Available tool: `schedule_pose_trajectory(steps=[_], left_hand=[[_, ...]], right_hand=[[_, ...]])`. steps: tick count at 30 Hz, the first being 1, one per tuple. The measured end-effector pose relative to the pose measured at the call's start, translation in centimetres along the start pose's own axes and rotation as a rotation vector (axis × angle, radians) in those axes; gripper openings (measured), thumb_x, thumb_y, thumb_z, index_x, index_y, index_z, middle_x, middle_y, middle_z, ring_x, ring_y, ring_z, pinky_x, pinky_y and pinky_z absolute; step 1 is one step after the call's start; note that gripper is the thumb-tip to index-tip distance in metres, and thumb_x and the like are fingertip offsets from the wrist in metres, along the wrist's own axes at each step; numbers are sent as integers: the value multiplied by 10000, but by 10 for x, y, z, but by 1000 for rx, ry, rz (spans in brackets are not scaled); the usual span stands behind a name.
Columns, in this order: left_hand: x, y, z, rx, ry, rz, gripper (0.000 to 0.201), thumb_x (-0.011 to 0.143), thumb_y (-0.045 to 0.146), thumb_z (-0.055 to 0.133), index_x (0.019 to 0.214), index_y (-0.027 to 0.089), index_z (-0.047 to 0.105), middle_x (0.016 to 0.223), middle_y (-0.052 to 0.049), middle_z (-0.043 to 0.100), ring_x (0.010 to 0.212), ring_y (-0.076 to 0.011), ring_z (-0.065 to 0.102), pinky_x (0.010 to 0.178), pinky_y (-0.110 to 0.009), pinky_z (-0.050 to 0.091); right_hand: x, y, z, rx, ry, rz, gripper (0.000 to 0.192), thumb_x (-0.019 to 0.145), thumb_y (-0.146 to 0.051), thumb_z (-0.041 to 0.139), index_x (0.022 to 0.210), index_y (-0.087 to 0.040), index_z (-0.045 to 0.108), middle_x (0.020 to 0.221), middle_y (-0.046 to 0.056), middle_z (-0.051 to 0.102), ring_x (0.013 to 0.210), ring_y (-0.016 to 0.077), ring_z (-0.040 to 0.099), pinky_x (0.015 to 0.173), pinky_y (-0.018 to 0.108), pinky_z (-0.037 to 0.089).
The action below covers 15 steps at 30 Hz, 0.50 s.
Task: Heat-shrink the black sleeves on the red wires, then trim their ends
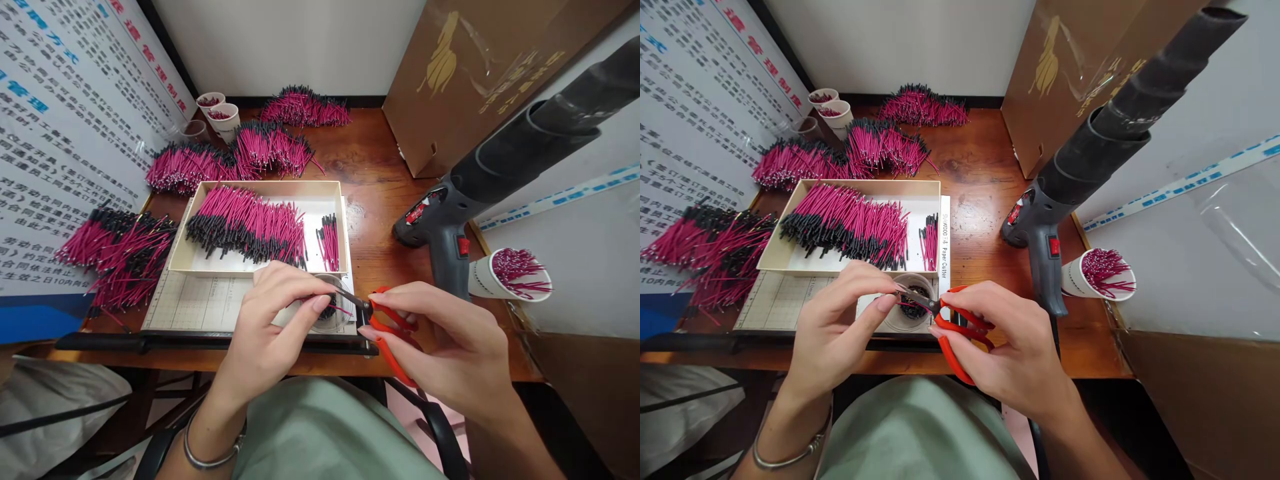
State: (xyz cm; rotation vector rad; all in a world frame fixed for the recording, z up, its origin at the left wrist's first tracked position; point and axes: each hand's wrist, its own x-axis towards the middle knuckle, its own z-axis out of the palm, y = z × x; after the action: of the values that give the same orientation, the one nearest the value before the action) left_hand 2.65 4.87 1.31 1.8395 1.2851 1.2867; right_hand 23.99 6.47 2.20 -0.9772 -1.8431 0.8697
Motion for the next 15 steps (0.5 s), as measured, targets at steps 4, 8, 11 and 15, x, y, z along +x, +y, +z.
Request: schedule_pose_trajectory(steps=[4,8,11,15], left_hand=[[-1,0,0,-20,17,-7,178,960,112,628,1020,273,674,934,35,723,891,-145,599,844,-368,440],[-1,0,0,-30,25,0,170,947,110,643,1000,267,680,910,26,724,868,-159,607,843,-382,441],[-2,1,0,-17,20,5,173,946,111,645,1004,268,683,905,27,728,857,-161,608,842,-382,438],[-2,0,1,1,18,28,167,947,105,644,1008,256,681,901,32,731,854,-150,606,837,-365,438]], right_hand=[[2,-4,-1,-13,-3,-22,367,767,-64,776,1039,-303,717,892,-7,736,653,109,643,516,216,523],[5,-6,0,-41,11,-49,317,763,-72,783,994,-283,728,878,9,750,637,123,659,498,226,530],[6,-6,0,-51,7,-48,307,756,-76,792,984,-275,736,885,15,757,657,132,676,511,231,541],[5,-4,0,-63,-8,-57,298,764,-66,779,985,-261,731,893,18,758,679,130,686,541,227,561]])
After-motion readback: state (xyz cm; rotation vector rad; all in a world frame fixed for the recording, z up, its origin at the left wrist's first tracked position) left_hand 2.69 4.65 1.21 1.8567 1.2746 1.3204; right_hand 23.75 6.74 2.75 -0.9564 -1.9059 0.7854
